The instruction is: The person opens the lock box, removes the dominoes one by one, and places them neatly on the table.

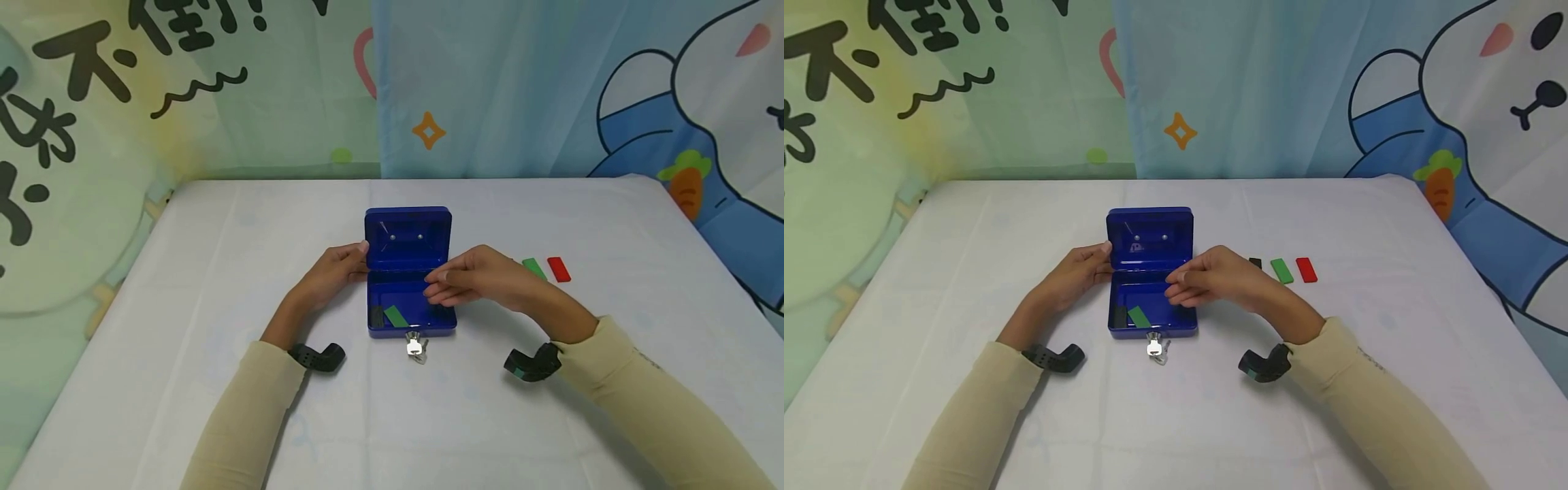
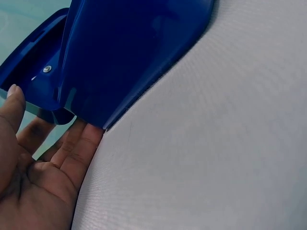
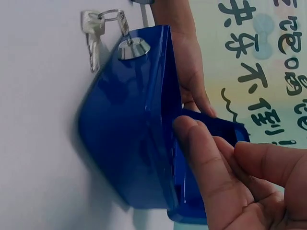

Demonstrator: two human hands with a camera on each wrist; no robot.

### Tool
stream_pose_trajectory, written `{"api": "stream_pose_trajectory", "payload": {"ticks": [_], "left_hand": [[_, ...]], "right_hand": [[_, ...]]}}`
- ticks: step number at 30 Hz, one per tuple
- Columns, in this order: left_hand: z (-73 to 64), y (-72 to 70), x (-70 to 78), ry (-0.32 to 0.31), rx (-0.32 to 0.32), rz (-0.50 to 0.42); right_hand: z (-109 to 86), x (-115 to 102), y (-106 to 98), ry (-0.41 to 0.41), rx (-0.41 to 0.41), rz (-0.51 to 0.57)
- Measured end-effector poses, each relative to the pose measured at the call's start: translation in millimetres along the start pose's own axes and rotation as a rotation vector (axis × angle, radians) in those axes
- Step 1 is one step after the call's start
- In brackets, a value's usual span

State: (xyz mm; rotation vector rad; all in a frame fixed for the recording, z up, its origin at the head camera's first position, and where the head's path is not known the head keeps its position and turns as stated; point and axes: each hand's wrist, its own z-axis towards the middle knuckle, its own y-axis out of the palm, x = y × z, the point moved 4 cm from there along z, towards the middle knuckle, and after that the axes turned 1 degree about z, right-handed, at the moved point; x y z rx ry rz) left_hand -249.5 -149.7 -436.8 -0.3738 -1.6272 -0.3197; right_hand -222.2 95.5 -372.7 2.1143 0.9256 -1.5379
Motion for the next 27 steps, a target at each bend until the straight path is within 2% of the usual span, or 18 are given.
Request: {"api": "stream_pose_trajectory", "payload": {"ticks": [6,10,17,27], "left_hand": [[-0.4,-0.1,0.2,-0.005,0.006,0.006],[0.2,-0.1,0.1,-0.004,0.005,0.014],[0.7,0.4,0.5,-0.008,0.004,0.017],[0.4,-1.0,0.2,0.002,0.011,-0.005]], "right_hand": [[12.6,0.7,10.8,0.07,-0.009,-0.029],[22.3,3.9,18.4,0.114,-0.001,-0.111],[31.8,2.4,28.4,0.107,0.017,-0.262],[40.2,1.9,47.4,0.12,-0.006,-0.214]]}}
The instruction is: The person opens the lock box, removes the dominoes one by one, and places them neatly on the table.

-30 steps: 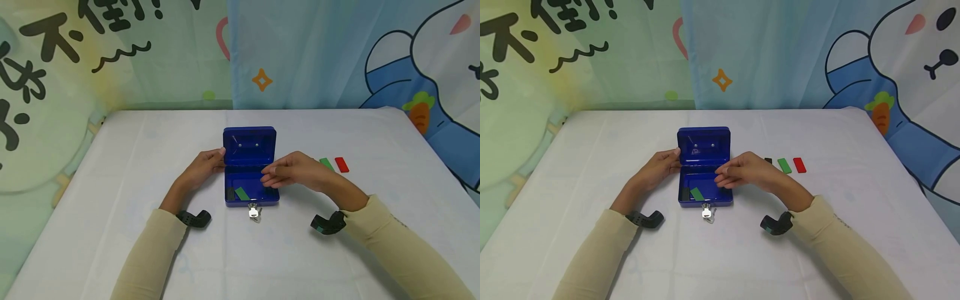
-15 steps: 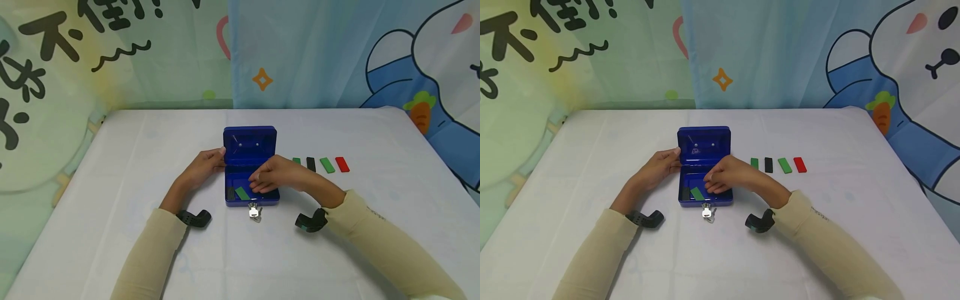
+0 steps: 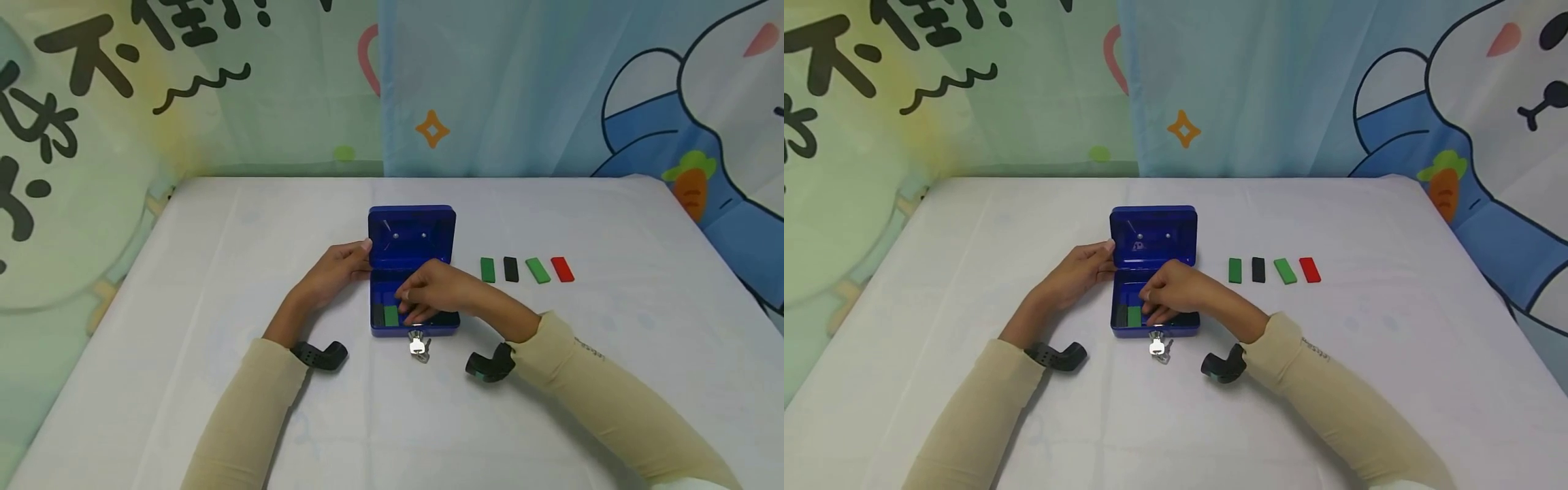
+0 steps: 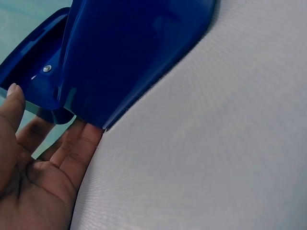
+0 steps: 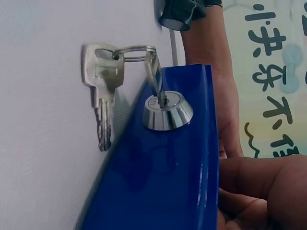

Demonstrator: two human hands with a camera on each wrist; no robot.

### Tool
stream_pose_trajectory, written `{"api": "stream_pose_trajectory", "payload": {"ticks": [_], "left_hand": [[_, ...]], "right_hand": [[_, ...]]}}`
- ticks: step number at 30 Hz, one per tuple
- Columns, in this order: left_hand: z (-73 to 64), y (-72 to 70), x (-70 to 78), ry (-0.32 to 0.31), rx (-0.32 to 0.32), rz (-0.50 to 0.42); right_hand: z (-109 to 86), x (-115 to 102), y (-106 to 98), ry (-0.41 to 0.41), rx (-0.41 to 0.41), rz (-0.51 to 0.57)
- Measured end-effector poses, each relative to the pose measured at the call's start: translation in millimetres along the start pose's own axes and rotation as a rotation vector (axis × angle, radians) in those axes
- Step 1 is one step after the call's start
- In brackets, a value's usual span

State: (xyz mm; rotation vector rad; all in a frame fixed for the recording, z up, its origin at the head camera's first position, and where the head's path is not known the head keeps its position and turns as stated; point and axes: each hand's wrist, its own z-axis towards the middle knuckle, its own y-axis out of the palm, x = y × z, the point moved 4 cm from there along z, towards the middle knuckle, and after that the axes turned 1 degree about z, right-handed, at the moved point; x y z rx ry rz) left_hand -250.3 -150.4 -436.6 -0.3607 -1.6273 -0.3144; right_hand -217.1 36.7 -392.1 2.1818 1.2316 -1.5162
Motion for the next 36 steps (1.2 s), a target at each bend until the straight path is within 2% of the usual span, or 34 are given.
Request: {"api": "stream_pose_trajectory", "payload": {"ticks": [13,20,24,31,36], "left_hand": [[-0.6,-0.5,-0.4,-0.016,0.006,0.026],[0.1,-0.2,-1.9,-0.022,0.007,0.028],[0.4,0.0,-1.8,-0.02,0.008,0.031],[0.1,-0.3,-1.0,-0.013,0.001,0.041],[0.5,-0.2,-0.8,-0.011,-0.002,0.037]], "right_hand": [[3.3,-0.9,4.7,0.009,-0.047,-0.076],[-0.1,-2.2,4.6,-0.035,-0.05,-0.133],[-2.5,-2.5,4.4,-0.056,-0.035,-0.154],[3.1,-0.5,6.8,-0.165,0.044,-0.26],[6.3,-1.7,10.1,-0.198,0.089,-0.275]]}}
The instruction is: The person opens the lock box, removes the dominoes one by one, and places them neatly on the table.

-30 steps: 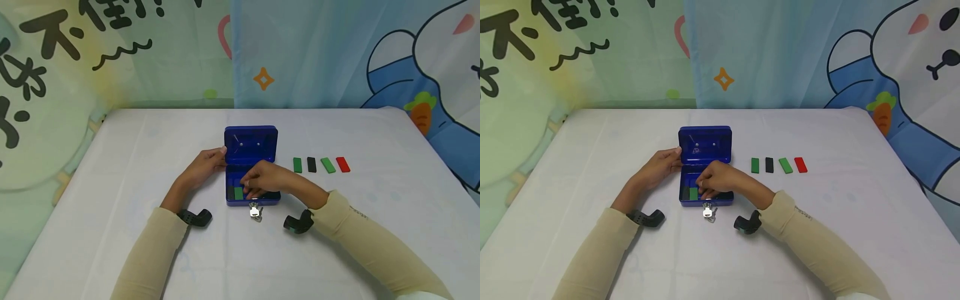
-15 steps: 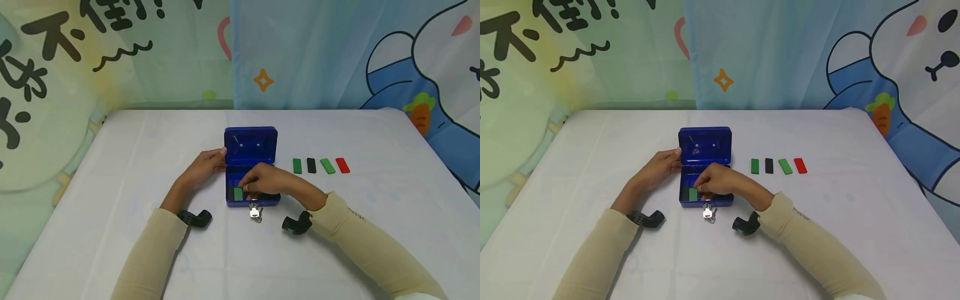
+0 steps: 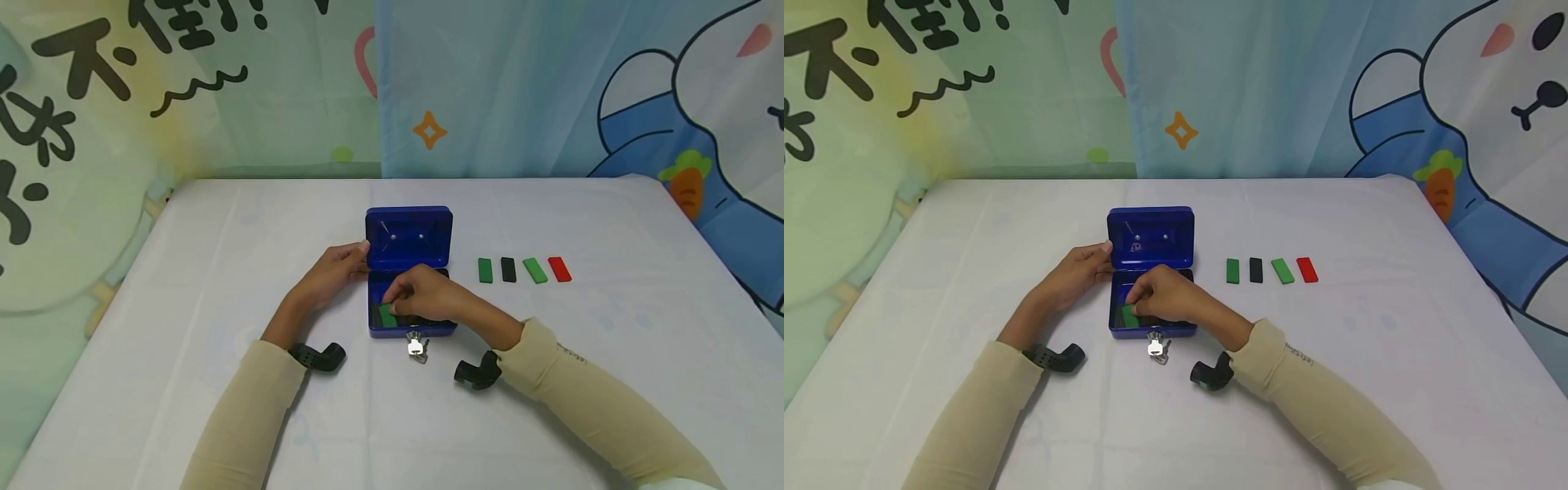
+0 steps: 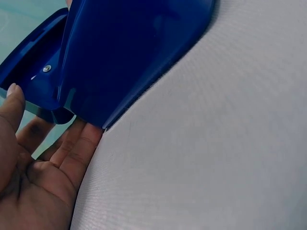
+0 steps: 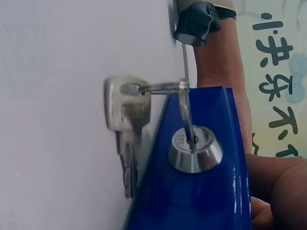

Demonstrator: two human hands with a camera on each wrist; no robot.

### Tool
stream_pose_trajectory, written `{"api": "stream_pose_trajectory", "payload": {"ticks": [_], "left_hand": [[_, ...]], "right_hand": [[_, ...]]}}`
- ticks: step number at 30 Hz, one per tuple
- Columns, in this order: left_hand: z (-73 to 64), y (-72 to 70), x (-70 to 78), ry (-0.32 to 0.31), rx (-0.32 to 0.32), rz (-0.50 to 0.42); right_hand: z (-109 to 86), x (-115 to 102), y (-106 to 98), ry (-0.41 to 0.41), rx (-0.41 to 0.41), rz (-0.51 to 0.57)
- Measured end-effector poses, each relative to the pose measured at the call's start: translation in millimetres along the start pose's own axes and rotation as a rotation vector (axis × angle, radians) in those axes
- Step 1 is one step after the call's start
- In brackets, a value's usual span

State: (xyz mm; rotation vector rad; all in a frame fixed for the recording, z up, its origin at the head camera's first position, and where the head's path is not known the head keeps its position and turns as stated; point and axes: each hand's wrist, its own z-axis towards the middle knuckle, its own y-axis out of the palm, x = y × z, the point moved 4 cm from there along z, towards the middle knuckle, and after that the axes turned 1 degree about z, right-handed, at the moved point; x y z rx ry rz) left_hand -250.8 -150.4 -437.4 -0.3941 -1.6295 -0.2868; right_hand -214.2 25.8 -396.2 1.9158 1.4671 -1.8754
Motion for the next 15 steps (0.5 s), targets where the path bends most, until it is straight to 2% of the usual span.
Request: {"api": "stream_pose_trajectory", "payload": {"ticks": [8,15], "left_hand": [[-0.2,-0.1,1.0,0.008,0.0,0.008],[0.1,-0.3,-0.3,0.003,0.001,-0.005]], "right_hand": [[-1.2,-1.6,1.4,0.025,0.049,0.028],[-2.7,1.6,-0.3,0.053,0.038,0.234]]}}
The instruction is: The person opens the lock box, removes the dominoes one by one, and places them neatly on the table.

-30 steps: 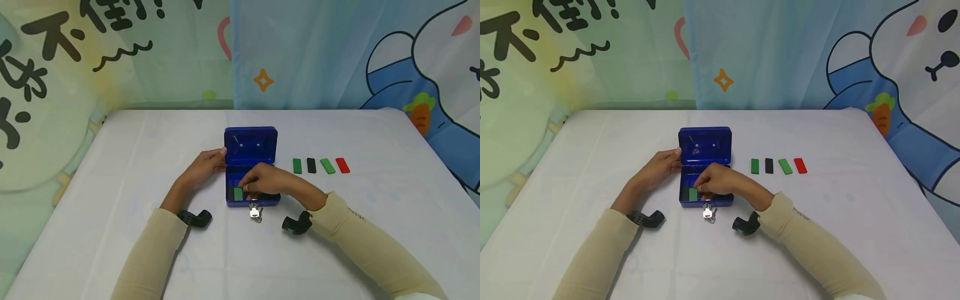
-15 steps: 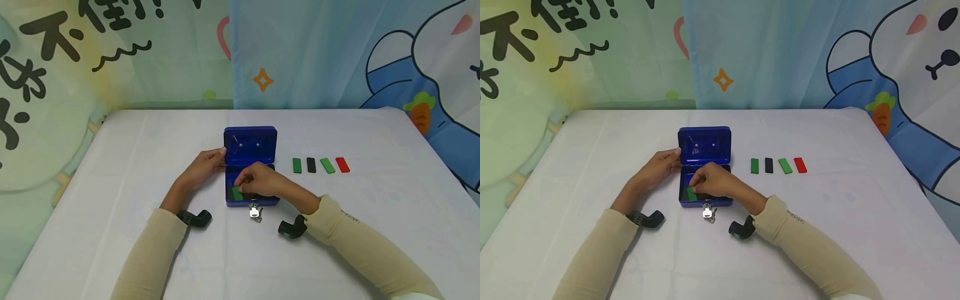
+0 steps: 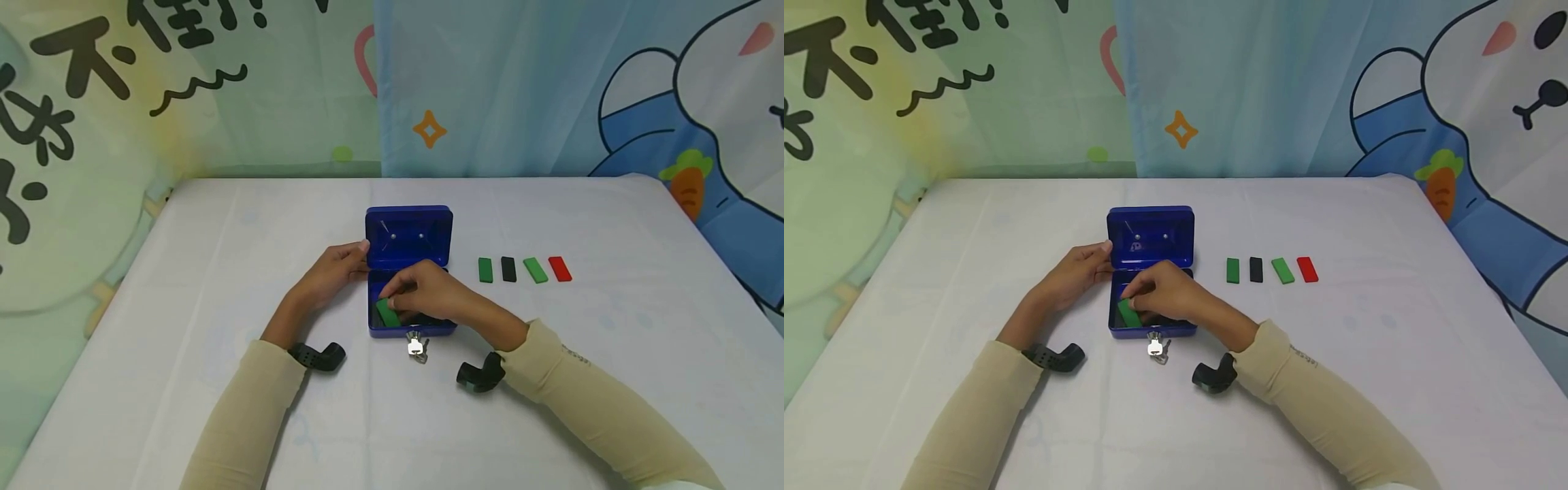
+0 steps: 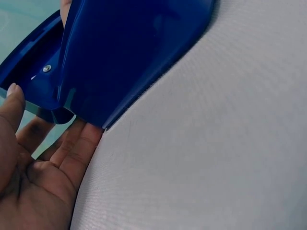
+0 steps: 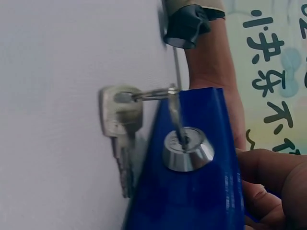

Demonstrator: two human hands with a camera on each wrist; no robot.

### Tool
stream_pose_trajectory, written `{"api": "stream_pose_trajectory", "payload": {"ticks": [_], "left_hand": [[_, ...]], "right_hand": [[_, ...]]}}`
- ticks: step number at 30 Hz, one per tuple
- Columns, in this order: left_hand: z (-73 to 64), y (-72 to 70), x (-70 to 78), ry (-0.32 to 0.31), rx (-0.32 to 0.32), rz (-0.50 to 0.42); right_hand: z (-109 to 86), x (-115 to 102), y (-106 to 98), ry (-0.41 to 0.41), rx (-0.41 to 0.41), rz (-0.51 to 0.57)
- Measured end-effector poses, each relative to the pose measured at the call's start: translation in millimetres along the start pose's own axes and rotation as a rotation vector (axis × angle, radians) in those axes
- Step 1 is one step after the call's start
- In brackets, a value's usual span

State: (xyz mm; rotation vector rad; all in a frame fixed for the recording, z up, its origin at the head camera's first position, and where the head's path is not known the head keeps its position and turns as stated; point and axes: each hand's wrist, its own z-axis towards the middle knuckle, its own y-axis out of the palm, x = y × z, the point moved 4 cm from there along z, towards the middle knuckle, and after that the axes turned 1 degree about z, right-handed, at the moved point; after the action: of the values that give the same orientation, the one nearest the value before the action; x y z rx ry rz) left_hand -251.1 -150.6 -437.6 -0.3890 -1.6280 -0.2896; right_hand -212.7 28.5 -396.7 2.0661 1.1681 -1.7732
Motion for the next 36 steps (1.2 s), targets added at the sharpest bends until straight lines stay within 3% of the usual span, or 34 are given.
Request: {"api": "stream_pose_trajectory", "payload": {"ticks": [9,20,36], "left_hand": [[0.6,-1.1,1.2,0.014,-0.009,-0.014],[-1.9,-0.2,2.4,0.012,-0.013,0.006],[-1.3,2.1,0.0,0.008,0.001,-0.022]], "right_hand": [[-4.1,-2.0,-10.2,0.035,-0.02,0.127],[-18.1,5.6,-31.4,0.067,0.041,0.2],[-43.7,20.1,-67.0,0.097,0.119,0.198]]}}
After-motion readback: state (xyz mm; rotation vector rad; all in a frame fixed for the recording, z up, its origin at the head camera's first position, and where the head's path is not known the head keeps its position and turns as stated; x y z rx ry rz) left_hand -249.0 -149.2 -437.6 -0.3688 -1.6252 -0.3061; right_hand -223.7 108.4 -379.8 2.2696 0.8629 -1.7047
